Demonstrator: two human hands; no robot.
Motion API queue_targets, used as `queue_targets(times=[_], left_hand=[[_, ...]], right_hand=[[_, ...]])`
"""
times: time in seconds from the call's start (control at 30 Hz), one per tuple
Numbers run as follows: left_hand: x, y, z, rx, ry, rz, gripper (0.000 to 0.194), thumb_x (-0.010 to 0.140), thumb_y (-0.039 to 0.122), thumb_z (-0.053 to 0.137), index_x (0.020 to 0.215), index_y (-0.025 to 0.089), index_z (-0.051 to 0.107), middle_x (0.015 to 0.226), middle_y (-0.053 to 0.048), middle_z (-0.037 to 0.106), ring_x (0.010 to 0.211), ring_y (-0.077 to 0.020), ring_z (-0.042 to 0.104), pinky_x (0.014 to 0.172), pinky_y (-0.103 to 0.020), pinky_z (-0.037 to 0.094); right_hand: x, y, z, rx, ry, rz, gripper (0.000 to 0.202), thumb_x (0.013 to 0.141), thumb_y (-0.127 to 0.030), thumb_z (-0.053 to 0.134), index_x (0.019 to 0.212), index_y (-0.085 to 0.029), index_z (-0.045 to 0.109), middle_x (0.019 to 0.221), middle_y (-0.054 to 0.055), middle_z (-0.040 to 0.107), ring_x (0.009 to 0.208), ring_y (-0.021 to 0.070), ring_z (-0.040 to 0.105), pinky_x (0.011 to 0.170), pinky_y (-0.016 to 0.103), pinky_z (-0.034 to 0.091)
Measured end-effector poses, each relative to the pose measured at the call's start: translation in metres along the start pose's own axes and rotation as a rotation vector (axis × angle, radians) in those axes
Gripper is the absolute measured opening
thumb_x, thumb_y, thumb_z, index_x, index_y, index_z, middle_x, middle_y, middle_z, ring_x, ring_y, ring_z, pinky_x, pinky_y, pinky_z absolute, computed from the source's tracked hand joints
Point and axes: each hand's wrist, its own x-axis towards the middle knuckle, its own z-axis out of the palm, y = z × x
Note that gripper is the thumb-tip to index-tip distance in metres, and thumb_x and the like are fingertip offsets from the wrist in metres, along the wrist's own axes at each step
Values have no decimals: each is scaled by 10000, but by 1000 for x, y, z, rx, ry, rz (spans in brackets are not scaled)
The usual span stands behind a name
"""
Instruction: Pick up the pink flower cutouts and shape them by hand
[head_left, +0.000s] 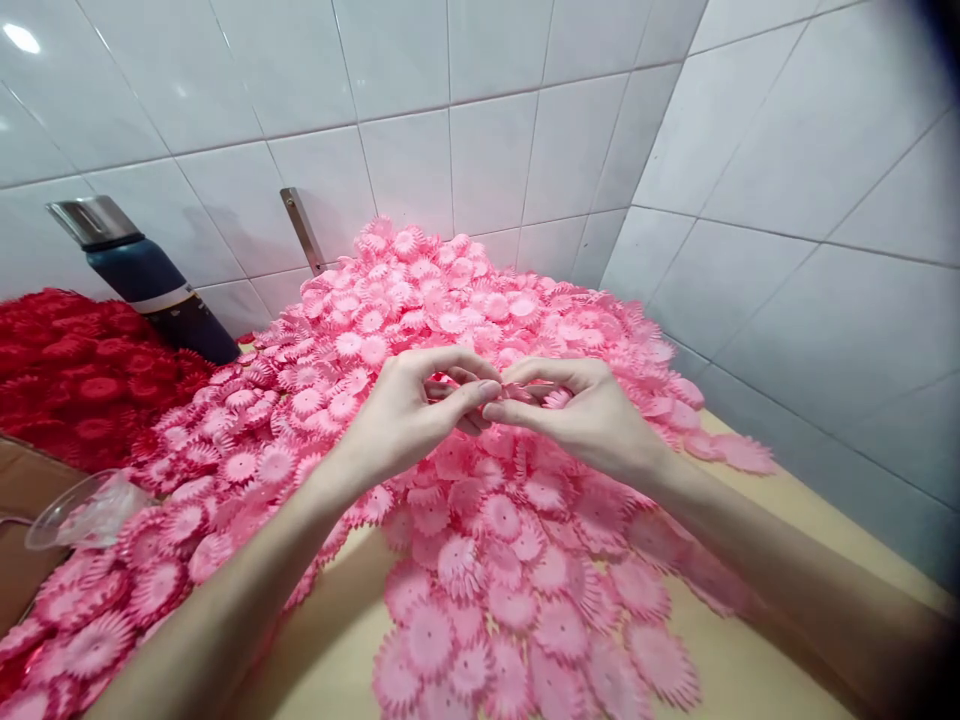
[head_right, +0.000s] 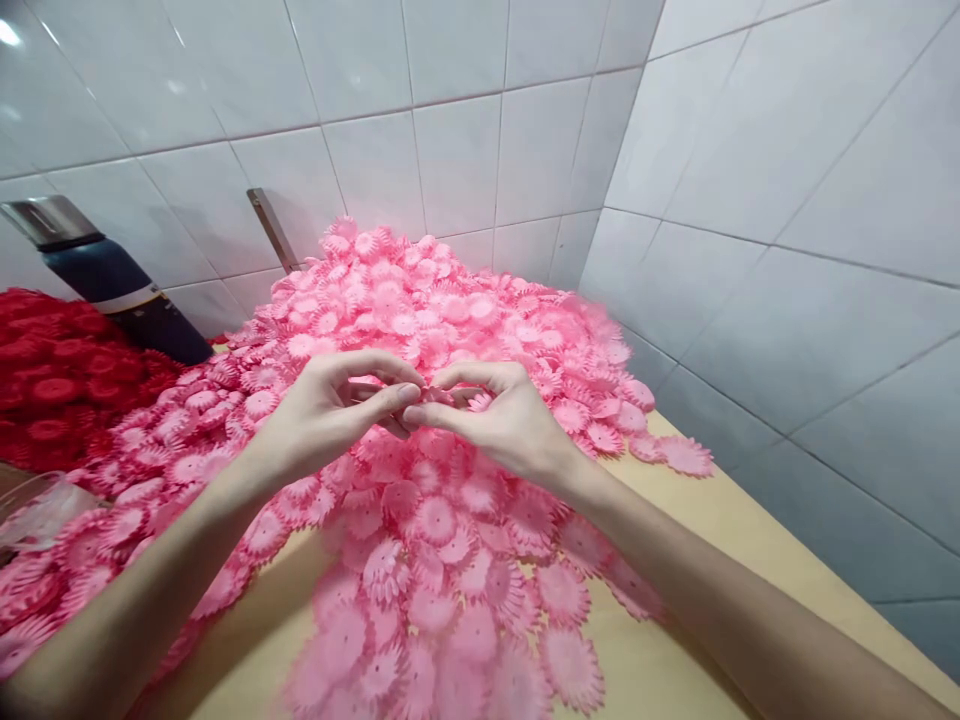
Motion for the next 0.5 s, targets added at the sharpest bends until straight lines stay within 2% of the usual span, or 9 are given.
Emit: queue_targets(times=[0.13,0.33,0.5], left_hand=[[-1,-2,-5,157,-42,6,158,869,276,622,918,146,697,887,-62,722,784,-152,690,679,-254,571],[-1,-2,-8,195,-90,-3,226,859,362,627,908,151,691,865,-57,719,773,-148,670,675,-257,538],[-1,-1,-8,195,-162,-49,280,840,413,642,917,147,684,859,-54,708,762,-145,654,665,-254,519]], right_hand=[[-1,9,-4,79,0,73,138,739,-298,764,873,-266,766,825,15,752,716,165,669,595,284,520],[-5,8,-4,-43,-97,47,60,797,-282,711,791,-245,757,740,5,745,655,158,656,560,268,483],[-9,10,-1,-120,-130,1,290,897,-291,583,639,-184,659,607,-3,663,548,120,583,527,254,430]])
